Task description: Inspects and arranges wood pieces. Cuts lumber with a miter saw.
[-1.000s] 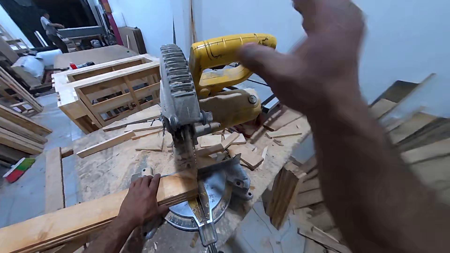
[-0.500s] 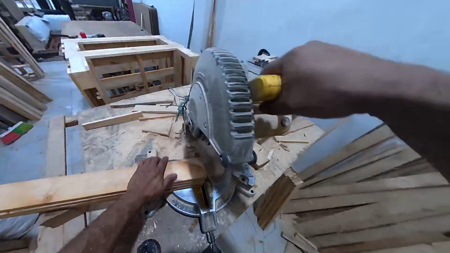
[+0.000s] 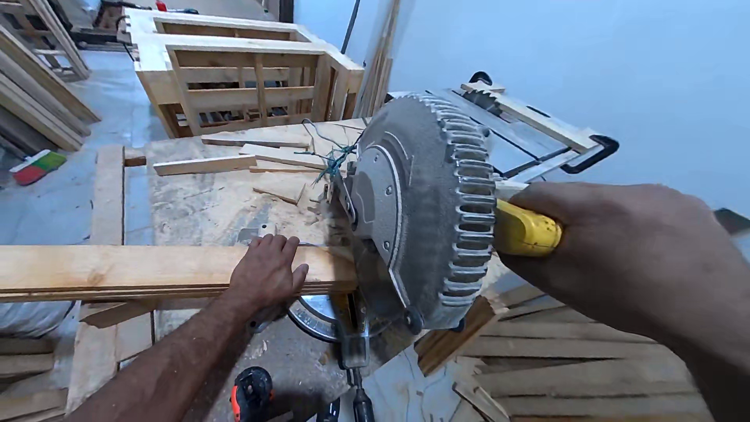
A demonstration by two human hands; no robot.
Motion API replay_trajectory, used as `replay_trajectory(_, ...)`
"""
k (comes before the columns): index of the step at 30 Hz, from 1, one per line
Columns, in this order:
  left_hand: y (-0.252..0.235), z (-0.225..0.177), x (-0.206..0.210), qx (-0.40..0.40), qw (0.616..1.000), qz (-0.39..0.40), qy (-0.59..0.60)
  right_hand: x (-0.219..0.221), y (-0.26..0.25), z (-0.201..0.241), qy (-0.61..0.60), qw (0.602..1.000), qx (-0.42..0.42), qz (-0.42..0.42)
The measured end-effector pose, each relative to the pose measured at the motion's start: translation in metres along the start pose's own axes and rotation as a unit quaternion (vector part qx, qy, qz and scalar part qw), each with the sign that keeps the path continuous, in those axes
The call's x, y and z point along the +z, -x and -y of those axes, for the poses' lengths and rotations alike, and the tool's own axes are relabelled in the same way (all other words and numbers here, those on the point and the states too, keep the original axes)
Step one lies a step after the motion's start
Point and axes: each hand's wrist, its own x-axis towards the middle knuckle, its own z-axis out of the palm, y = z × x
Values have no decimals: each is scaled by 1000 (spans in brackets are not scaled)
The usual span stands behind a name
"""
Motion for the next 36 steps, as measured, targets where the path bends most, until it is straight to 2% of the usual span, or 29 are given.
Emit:
replay_trajectory(7,-2,2,5,-4,1000,-29,-2,11,10,4,-4,999,-3,-48)
replay_trajectory(23,0,2,7,-6,998,-56,6,41,41,10,-15,997,9,-80)
replay_trajectory(36,0,1,7,-6,998,-62,0,66,70,23,-38,992,-50,-106)
